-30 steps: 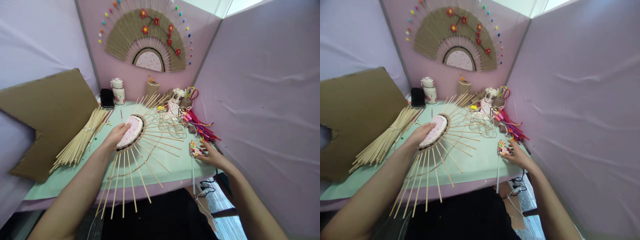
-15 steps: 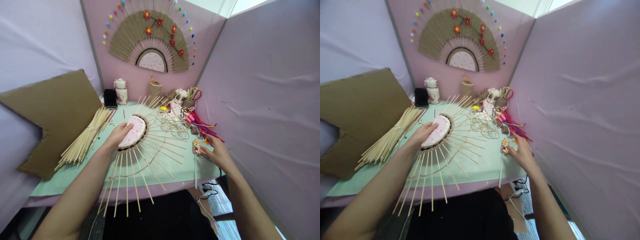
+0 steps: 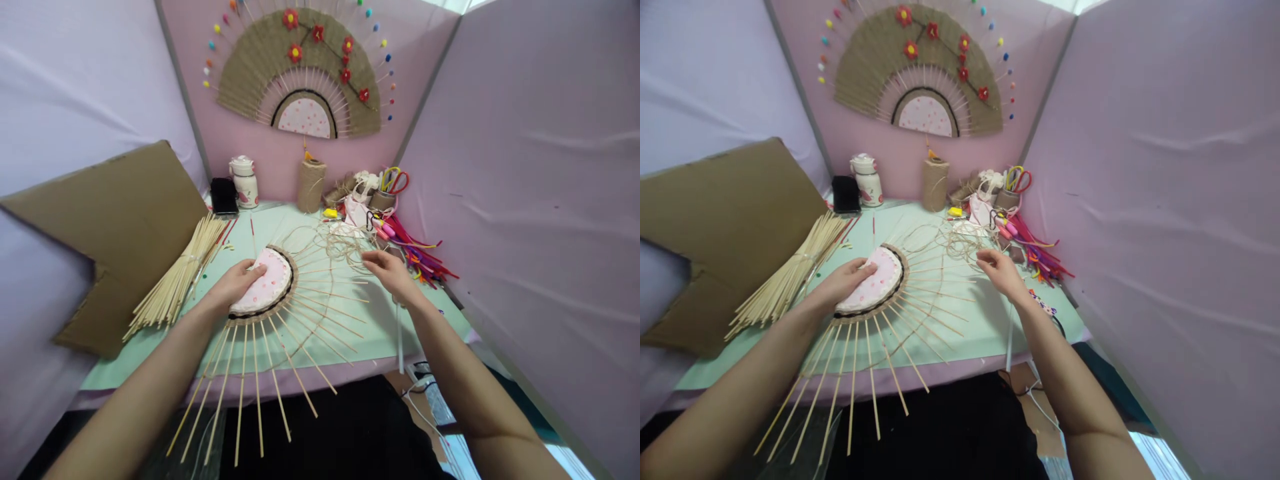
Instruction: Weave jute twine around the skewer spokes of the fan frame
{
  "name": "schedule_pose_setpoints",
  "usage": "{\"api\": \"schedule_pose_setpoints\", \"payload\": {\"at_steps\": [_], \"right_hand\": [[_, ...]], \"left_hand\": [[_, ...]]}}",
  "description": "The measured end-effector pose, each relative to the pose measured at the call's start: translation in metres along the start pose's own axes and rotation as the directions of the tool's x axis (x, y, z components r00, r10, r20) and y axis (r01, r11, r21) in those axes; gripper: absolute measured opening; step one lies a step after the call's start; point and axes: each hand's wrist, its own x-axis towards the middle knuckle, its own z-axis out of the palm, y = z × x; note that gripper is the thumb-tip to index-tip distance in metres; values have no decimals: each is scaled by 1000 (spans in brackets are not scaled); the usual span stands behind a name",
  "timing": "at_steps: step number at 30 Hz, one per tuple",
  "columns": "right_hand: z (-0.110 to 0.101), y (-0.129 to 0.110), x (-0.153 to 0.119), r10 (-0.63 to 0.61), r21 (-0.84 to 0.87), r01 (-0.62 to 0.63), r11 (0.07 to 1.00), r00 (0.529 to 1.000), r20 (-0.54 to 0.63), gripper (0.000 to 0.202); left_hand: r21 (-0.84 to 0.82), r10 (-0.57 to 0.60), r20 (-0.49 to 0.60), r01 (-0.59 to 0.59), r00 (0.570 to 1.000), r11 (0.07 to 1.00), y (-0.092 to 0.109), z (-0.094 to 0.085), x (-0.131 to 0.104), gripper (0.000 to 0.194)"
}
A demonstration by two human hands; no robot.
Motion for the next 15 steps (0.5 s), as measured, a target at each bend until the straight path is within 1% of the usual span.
{"api": "schedule_pose_setpoints", "payload": {"at_steps": [3, 5, 7, 9, 11, 13, 15], "right_hand": [[-5, 2, -8, -25, -84, 27, 996, 1000, 18, 25], [-5, -2, -15, -83, -144, 88, 986, 996, 35, 24], [1, -7, -22, -160, -187, 171, 967, 985, 71, 21], [11, -12, -27, -236, -204, 260, 944, 962, 137, 19], [24, -13, -30, -299, -211, 345, 914, 928, 223, 18], [37, -12, -31, -340, -224, 416, 882, 888, 310, 20], [49, -11, -31, -354, -244, 458, 855, 859, 371, 24]], "left_hand": [[108, -15, -9, 16, 1000, 994, -6, -6, -6, 46], [200, -13, -22, 17, 1000, 980, -9, -8, -7, 45], [297, 8, -43, 6, 999, 955, -10, -8, -7, 43], [386, 30, -61, -5, 998, 922, -10, -8, -5, 41], [476, 41, -63, -6, 997, 879, -10, -8, -2, 43], [573, 47, -52, -8, 998, 820, -10, -10, 1, 45], [665, 49, -37, -12, 998, 747, -10, -11, 4, 48]]}}
